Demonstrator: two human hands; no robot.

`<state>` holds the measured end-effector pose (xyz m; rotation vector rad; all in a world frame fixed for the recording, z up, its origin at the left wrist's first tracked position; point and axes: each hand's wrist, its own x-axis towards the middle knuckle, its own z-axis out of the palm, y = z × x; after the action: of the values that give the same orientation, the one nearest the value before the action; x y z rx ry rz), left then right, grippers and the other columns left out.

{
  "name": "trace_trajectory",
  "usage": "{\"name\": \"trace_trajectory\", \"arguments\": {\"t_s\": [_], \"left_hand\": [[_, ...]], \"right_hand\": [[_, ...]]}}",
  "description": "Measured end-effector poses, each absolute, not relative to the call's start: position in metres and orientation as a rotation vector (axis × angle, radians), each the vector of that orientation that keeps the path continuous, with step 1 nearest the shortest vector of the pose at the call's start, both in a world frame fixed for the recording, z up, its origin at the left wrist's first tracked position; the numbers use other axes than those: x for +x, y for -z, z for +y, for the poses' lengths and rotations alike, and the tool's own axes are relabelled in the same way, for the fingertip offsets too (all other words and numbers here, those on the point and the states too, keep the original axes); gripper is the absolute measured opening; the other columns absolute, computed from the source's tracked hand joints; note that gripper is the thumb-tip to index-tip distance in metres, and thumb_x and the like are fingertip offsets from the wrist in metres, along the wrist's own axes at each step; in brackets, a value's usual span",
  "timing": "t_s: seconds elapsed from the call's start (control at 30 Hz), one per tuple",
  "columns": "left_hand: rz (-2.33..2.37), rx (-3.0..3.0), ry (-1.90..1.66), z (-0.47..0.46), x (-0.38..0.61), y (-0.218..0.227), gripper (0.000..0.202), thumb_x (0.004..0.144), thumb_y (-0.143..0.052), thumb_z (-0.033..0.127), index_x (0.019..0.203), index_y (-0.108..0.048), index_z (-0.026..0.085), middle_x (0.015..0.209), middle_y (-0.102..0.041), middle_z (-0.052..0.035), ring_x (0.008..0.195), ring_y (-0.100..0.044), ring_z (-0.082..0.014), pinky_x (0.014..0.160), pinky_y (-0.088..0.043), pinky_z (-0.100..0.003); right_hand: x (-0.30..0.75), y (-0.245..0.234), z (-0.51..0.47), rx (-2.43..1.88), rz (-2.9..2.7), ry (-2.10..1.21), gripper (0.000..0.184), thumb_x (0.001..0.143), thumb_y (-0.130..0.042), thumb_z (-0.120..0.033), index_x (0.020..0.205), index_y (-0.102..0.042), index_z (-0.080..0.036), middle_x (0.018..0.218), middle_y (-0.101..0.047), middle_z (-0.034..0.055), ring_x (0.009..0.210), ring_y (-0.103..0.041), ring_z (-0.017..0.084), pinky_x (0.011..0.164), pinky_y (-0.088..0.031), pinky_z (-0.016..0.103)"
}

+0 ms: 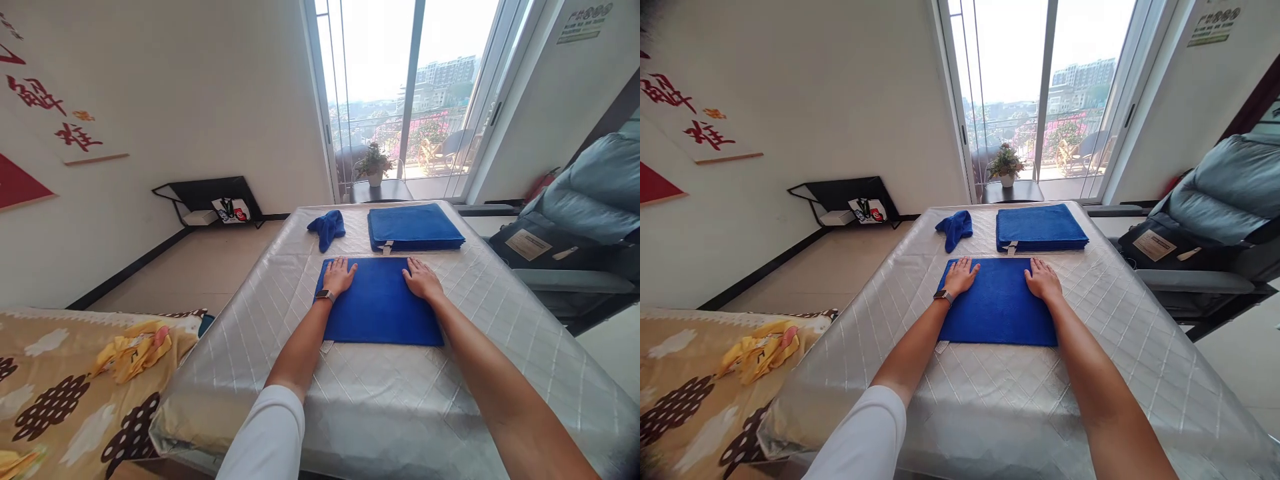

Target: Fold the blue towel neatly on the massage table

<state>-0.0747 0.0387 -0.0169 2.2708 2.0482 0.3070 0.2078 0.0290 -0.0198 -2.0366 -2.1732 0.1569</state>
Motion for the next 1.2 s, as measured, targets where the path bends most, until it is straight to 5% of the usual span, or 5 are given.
{"name": "trace_trajectory", "arguments": {"t_s": [1.2], "left_hand": [[2.222, 2.235, -0.446, 0.035, -0.098, 0.022, 0.07, 0.103, -0.024, 0.055, 0.153, -0.04, 0.008, 0.162, -0.033, -0.0156, 0.151, -0.028, -0.0278, 0.124, -0.018, -0.046]], "right_hand": [[0.209, 0.024, 0.032, -2.047, -2.168, -0.173, 0.067, 0.102, -0.021, -0.045, 0.161, -0.026, -0.011, 0.167, -0.023, 0.0081, 0.153, -0.02, 0.02, 0.125, -0.015, 0.036]]}}
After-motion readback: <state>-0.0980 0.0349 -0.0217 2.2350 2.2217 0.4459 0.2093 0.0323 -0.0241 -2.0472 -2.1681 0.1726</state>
